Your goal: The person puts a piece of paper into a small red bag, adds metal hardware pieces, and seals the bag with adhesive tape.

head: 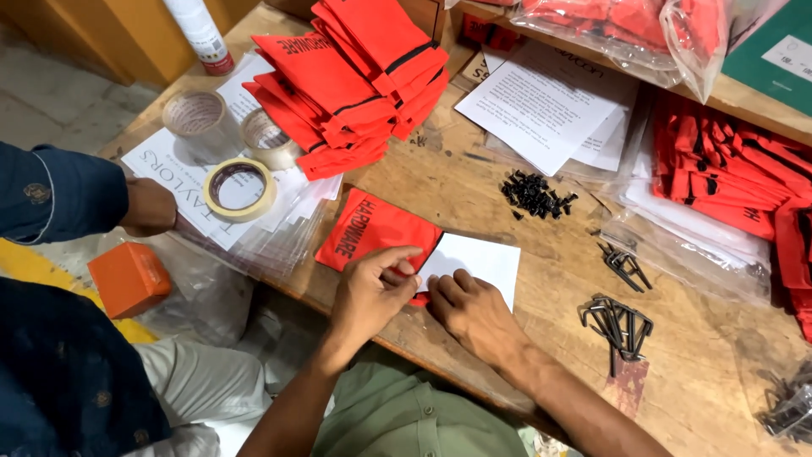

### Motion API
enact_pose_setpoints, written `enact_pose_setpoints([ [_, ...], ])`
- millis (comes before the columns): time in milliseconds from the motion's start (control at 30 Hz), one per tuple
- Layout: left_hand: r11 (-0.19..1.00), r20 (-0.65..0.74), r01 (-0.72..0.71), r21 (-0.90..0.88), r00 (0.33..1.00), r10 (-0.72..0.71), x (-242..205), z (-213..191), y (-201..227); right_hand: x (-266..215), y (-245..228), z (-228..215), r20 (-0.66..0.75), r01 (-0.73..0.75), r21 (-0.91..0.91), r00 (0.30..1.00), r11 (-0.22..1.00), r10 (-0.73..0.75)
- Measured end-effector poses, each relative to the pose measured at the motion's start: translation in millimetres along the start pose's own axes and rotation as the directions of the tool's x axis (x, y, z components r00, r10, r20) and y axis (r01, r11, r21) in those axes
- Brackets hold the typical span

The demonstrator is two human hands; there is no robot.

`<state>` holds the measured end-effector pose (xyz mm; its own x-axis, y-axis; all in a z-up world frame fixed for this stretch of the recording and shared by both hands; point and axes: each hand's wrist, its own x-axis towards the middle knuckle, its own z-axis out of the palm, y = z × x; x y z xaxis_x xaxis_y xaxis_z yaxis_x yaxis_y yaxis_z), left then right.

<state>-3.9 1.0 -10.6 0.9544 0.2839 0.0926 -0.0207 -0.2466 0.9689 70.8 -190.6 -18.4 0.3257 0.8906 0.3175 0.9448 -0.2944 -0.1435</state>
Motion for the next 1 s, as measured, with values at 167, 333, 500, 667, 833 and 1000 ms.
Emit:
enact_pose_setpoints([
  [167,0.992,-0.043,-0.055,0.115,0.997,0.06,-3,-1,13,3,-7,5,0.007,-0.006,-0.02,1.0,1.0,0.006],
  [333,0.973,0.05,-0.099,0.21,0.995,0.09,3,3,-2,8,-2,0,-0.018,-0.018,0.06,1.0,0.998,0.019],
  [500,0.734,0.11,-0.403,0.546,0.903,0.414,1,11,0,13,-4,-26,0.093,-0.156,0.251,0.986,0.956,0.136],
  [667,0.741,0.148,-0.314,0.594,0.948,0.283,-1,14,14,-8,29,-5,-0.014,-0.229,0.17,0.972,0.959,0.235],
  [833,0.701,0.016,-0.294,0.649,0.927,0.374,-6,28,-19,-14,52,-20,0.093,-0.643,0.328,0.751,0.692,0.654],
  [1000,0.769,0.059,-0.276,0.576,0.953,0.297,-15,31,1,-11,50,-7,0.329,-0.487,0.872,0.65,0.044,0.685],
])
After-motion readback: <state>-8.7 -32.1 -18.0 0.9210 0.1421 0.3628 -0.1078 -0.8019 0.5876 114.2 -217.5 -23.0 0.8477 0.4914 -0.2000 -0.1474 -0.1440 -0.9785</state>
